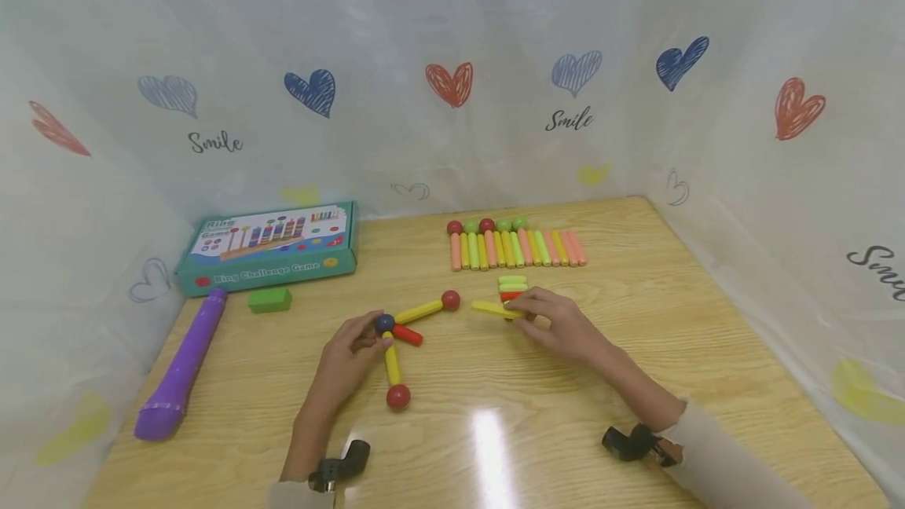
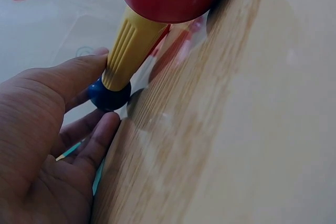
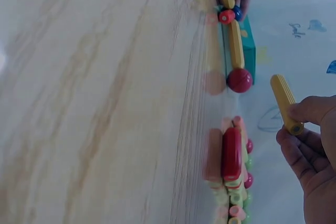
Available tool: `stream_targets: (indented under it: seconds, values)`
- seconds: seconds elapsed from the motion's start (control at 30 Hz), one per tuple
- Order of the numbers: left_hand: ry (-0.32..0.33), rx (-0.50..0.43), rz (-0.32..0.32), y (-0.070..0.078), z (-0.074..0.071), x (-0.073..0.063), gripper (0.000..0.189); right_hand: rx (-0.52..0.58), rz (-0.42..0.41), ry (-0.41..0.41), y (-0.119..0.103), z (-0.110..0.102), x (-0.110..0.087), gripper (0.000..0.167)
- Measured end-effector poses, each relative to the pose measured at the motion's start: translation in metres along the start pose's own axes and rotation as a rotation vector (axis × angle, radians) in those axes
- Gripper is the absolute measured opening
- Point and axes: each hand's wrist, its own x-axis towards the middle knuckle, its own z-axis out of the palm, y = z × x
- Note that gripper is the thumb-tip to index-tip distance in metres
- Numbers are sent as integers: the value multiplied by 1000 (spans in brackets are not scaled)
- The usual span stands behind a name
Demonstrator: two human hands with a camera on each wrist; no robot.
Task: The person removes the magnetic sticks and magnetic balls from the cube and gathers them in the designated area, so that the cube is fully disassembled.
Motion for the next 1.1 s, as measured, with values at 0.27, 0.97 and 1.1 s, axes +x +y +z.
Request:
stream_targets:
  seconds: [0.27,0.97,1.1]
  values:
    - [7,6,20,0,0,0,49,-57,88,40,12,-15,-2,33]
    - [7,-26,31,0,0,-1,54,-225,227,160,57,-49,-8,30]
    - [8,-20,26,1,0,-1,54,-235,267,183,68,-53,-11,29]
